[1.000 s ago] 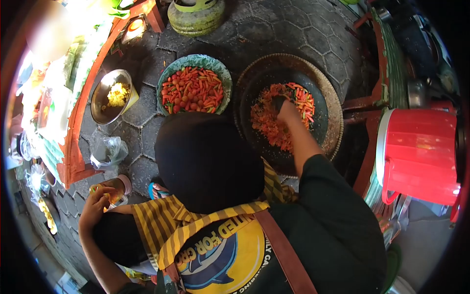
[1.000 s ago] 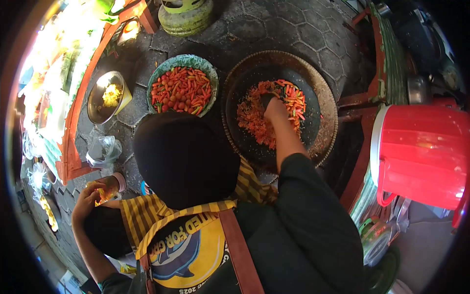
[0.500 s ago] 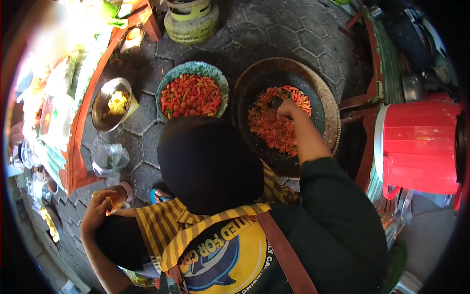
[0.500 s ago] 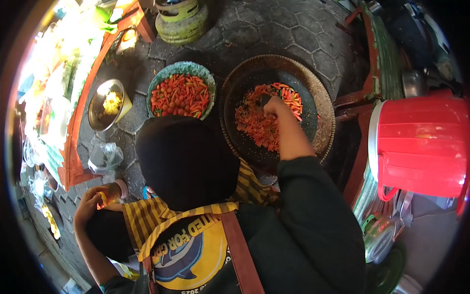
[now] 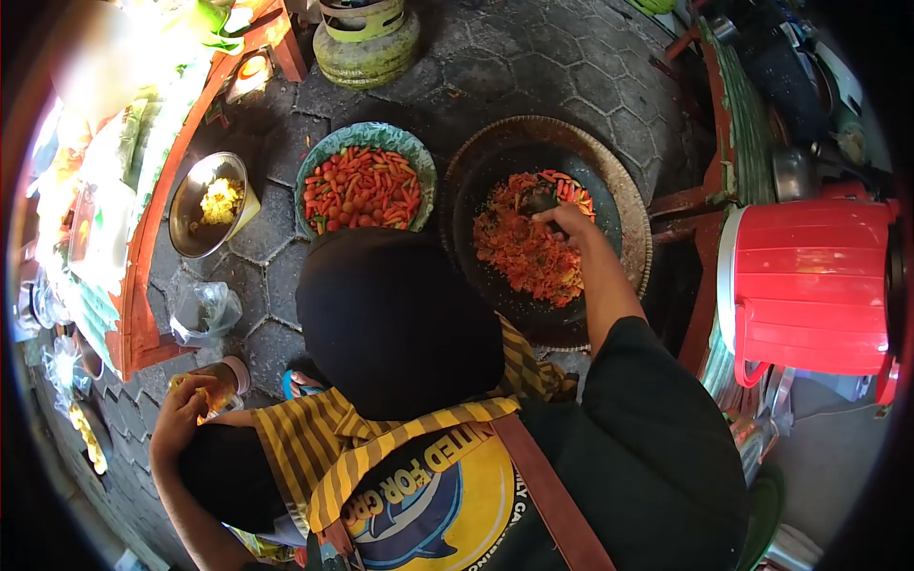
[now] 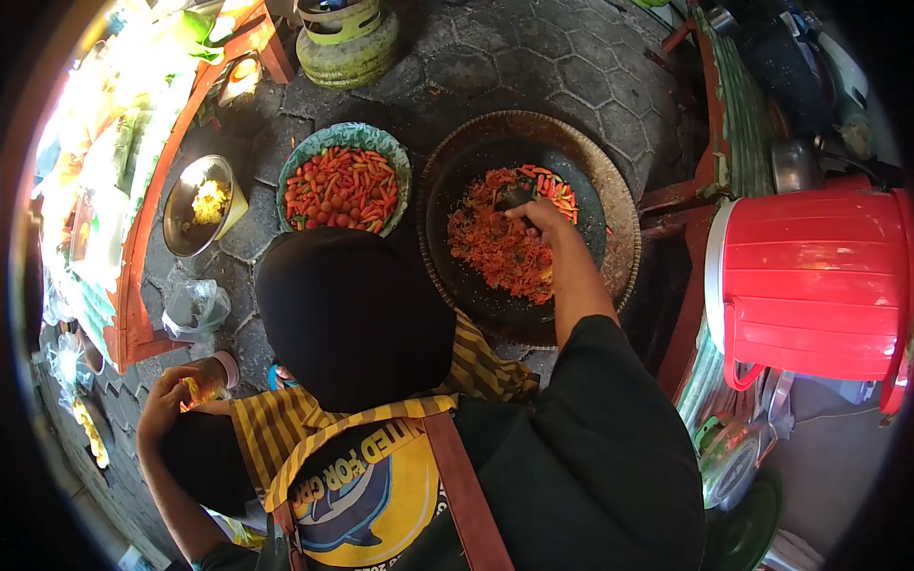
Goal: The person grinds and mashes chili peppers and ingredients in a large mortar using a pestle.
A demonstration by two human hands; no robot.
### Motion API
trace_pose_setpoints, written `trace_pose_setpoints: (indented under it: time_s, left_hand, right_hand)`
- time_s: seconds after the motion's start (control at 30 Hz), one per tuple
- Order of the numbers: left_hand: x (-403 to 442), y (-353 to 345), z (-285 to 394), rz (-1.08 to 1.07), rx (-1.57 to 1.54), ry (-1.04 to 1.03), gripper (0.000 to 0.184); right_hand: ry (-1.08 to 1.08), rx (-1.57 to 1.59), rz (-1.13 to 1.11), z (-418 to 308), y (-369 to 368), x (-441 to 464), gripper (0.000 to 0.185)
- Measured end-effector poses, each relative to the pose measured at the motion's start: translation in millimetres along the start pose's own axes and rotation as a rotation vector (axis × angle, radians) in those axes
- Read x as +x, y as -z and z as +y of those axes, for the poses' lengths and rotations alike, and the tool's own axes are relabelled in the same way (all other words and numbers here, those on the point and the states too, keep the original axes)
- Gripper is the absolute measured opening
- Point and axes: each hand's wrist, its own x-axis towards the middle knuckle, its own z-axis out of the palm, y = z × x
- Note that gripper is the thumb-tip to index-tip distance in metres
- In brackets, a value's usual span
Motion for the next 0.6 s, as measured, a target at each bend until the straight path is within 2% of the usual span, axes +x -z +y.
trace_pose_setpoints:
  time_s: [0.03,0.07,0.1,0.17,0.2,0.27,0.3,0.37,0.4,0.47,0.5,0.57,0.6]
  left_hand:
    - [0,0,0,0.0,0.006,0.012,0.027]
    - [1,1,-3,0.001,0.012,0.017,0.027]
    - [2,1,-8,-0.004,-0.002,0.004,0.027]
    - [0,2,-9,-0.007,-0.016,0.004,0.027]
    - [-2,2,-5,-0.02,-0.021,0.037,0.027]
    - [-1,2,-1,-0.028,-0.028,0.067,0.027]
    - [1,2,0,-0.024,-0.029,0.071,0.027]
    - [2,-1,4,-0.03,-0.028,0.081,0.027]
    - [8,0,11,-0.011,-0.001,0.038,0.027]
    - [3,-1,10,-0.016,0.035,0.018,0.028]
    - [9,1,8,-0.025,0.033,0.028,0.028]
    - [15,4,2,-0.032,0.023,0.033,0.029]
    - [16,4,-3,-0.004,0.067,-0.022,0.029]
  right_hand:
    - [0.045,0.032,0.013,-5,0,-6,0.035]
    - [0.17,-0.062,0.156,-8,1,-15,0.036]
    - [0.166,-0.06,0.147,-10,5,-23,0.036]
    - [0.702,-0.842,0.495,-15,12,-37,0.057]
    - [0.698,-0.842,0.486,-20,5,-54,0.057]
    - [0.33,-0.935,0.536,-35,-23,-82,0.053]
    - [0.338,-0.936,0.535,-26,-41,-56,0.053]
    - [0.214,-1.029,0.548,15,-72,12,0.046]
    - [0.218,-1.016,0.556,7,-66,23,0.046]
    - [0.325,-1.073,0.413,6,-48,34,0.051]
    - [0.328,-1.061,0.429,-4,-30,40,0.051]
    - [0.26,-1.251,0.02,-23,1,42,0.052]
    - [0.264,-1.26,0.022,-31,4,29,0.052]
